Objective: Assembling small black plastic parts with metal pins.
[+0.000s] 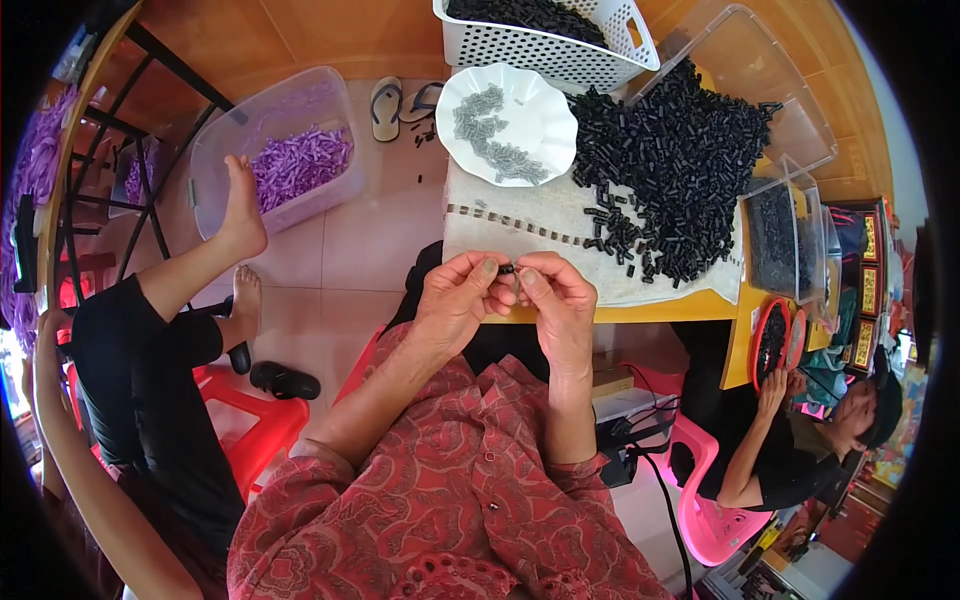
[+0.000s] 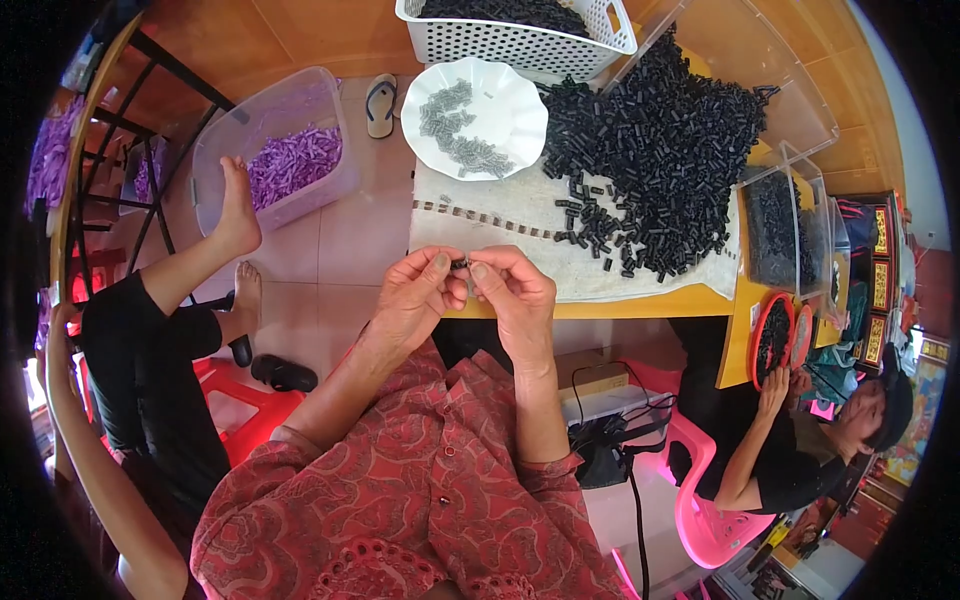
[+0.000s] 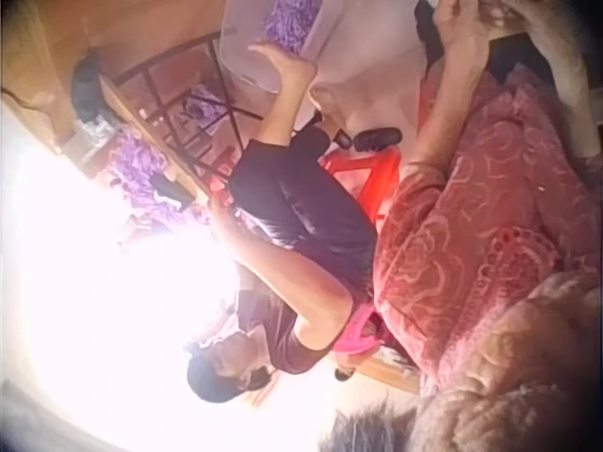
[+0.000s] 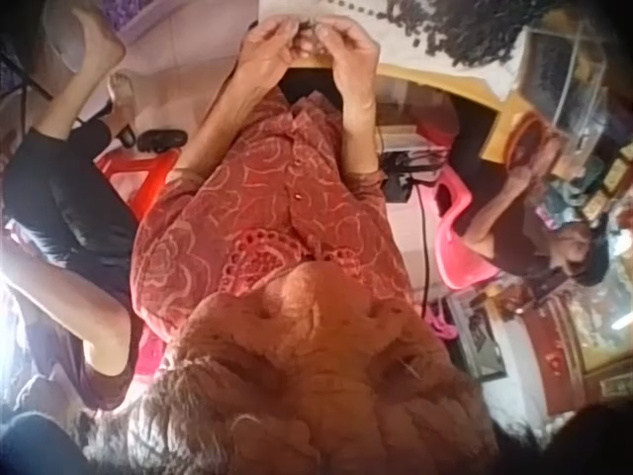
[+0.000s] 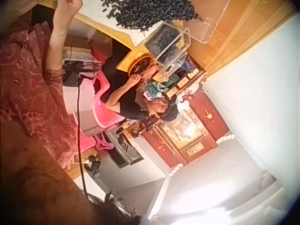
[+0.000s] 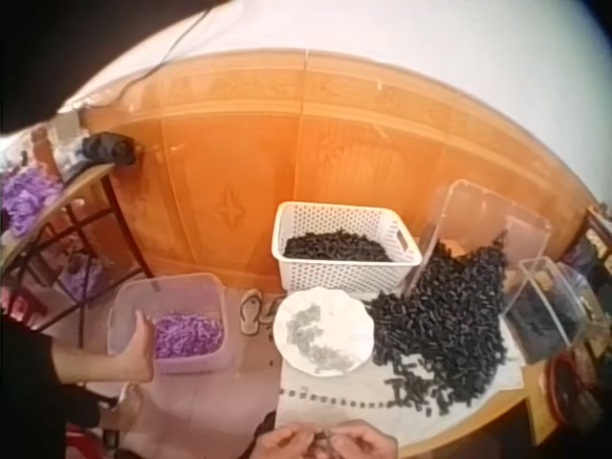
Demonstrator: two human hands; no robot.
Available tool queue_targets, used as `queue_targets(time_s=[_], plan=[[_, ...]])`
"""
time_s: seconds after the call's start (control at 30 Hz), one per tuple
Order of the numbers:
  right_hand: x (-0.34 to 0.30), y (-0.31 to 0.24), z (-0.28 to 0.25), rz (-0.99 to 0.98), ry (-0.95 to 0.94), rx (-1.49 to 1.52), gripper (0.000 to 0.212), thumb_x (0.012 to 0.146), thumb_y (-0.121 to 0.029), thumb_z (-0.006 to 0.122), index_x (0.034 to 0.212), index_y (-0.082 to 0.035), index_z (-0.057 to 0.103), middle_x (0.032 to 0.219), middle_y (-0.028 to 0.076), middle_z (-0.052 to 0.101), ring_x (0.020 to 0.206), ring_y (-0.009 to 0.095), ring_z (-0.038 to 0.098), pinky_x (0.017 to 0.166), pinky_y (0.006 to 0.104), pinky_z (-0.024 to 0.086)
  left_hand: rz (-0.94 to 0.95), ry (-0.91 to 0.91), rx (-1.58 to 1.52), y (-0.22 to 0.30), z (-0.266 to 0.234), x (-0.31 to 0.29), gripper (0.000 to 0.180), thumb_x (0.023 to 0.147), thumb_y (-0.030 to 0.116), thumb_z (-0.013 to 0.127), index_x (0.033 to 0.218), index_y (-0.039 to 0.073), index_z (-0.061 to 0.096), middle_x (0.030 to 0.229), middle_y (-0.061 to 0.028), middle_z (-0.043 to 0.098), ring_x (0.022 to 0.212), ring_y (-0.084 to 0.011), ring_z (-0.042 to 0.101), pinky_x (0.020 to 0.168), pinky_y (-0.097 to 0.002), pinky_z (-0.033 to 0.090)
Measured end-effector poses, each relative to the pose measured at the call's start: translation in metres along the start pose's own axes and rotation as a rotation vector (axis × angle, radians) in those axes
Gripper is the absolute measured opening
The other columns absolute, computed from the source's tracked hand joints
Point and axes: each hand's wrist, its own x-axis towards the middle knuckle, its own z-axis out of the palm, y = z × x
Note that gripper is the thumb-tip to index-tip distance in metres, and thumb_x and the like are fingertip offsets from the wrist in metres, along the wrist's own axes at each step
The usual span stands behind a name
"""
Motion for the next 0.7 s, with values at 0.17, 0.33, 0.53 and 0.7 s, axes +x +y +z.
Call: queue_targets(time_s=[0.17, 0.33, 0.53, 0.7], plan=[[-0.005, 0.002, 0.000, 0.009, -0.011, -0.029, 0.012, 0.090, -0.003, 0.062, 0.101, 0.001, 0.064, 0.086, 0.002, 0.064, 0.072, 0.005, 0.052, 0.067, 0.0193, 0.044, 0.005, -0.026, 0.018, -0.001, -0.001, -0.001, 0.024, 0.097, 0.018, 0.053, 0.111, 0.000, 0.060, 0.089, -0.0089, 0.067, 0.073, -0.0143, 0.065, 0.063, -0.0269, 0.054], [-0.010, 0.004, 0.002, -0.016, 0.016, -0.098, 0.012, 0.091, -0.001, 0.060, 0.102, 0.002, 0.063, 0.088, 0.003, 0.064, 0.076, 0.006, 0.056, 0.070, 0.0196, 0.046, 0.010, -0.047, 0.001, 0.002, 0.004, -0.003, 0.023, 0.097, 0.016, 0.053, 0.111, -0.001, 0.060, 0.091, -0.0088, 0.066, 0.074, -0.0141, 0.064, 0.064, -0.0269, 0.054], [-0.011, 0.003, -0.001, -0.064, 0.042, -0.123, 0.011, 0.091, 0.000, 0.059, 0.100, 0.003, 0.062, 0.094, 0.004, 0.059, 0.080, 0.008, 0.057, 0.072, 0.0208, 0.047, 0.023, -0.100, 0.035, 0.002, 0.005, -0.004, 0.023, 0.093, 0.003, 0.054, 0.115, -0.003, 0.060, 0.091, -0.0079, 0.065, 0.080, -0.0138, 0.062, 0.069, -0.0267, 0.054], [-0.012, 0.000, -0.003, -0.114, 0.003, -0.140, 0.011, 0.088, 0.002, 0.062, 0.099, 0.003, 0.063, 0.094, 0.003, 0.058, 0.080, 0.007, 0.055, 0.072, 0.0200, 0.044, 0.015, -0.127, 0.041, 0.002, 0.005, -0.004, 0.024, 0.093, 0.001, 0.054, 0.115, -0.003, 0.060, 0.089, -0.0073, 0.064, 0.079, -0.0129, 0.061, 0.070, -0.0267, 0.054]])
